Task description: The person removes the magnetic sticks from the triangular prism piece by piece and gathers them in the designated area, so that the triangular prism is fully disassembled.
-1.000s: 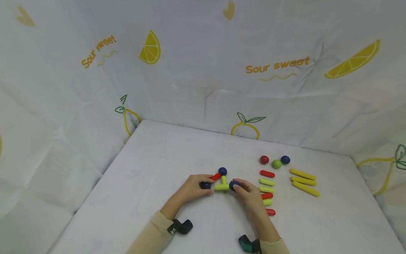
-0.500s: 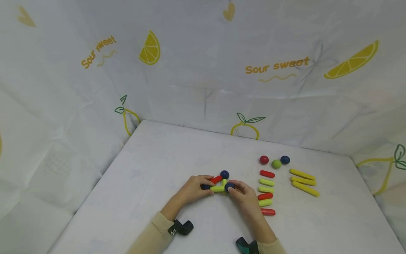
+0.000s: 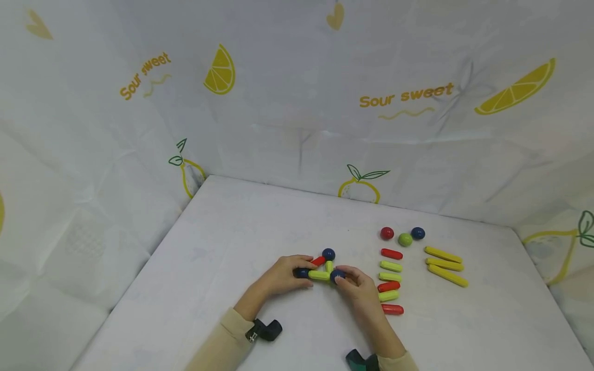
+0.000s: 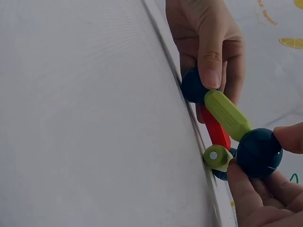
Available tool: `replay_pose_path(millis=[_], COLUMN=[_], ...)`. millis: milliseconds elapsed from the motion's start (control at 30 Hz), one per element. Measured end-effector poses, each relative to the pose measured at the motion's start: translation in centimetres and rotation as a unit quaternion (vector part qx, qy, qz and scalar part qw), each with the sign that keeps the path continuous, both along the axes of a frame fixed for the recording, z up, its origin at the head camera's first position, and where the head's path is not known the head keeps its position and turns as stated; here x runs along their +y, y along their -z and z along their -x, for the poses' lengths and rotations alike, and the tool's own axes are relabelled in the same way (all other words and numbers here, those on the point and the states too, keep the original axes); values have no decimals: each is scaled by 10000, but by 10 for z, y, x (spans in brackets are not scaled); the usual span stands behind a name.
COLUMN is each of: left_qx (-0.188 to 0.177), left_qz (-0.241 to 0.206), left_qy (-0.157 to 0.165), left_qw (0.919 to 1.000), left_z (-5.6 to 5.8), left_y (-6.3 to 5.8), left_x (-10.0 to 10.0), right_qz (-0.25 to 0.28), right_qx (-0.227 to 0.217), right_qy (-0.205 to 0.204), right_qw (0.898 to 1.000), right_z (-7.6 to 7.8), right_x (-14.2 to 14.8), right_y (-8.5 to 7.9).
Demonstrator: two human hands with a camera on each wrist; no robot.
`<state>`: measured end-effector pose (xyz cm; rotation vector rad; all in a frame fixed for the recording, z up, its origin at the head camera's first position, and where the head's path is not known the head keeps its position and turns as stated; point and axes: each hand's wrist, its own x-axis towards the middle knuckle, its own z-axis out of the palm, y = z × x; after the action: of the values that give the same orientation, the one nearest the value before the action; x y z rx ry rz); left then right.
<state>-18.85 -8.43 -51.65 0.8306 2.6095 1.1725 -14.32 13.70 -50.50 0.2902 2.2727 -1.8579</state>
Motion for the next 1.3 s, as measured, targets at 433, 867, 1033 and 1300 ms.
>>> replay_pose_path(millis=[433, 867, 1033, 1300], left_qx=[404, 138, 106, 71], left_qz=[210, 34, -31, -109], left_qy=[-226, -450, -519, -535], left_qw=[9987, 9989, 9986, 9985], left_z=[1, 0, 0, 0], left_y=[0, -3, 1, 4], left_x=[4, 4, 2, 3], right_qz=[800, -1059, -1732, -2568], right_qx=[-549, 315, 569, 875], right_qy=[315, 713, 228, -835], right_qw=[9948, 9913, 9830, 9589], right_z=[2, 35, 67, 111], right_x=[7, 71, 97, 95], right_y=[-4, -36, -46, -50])
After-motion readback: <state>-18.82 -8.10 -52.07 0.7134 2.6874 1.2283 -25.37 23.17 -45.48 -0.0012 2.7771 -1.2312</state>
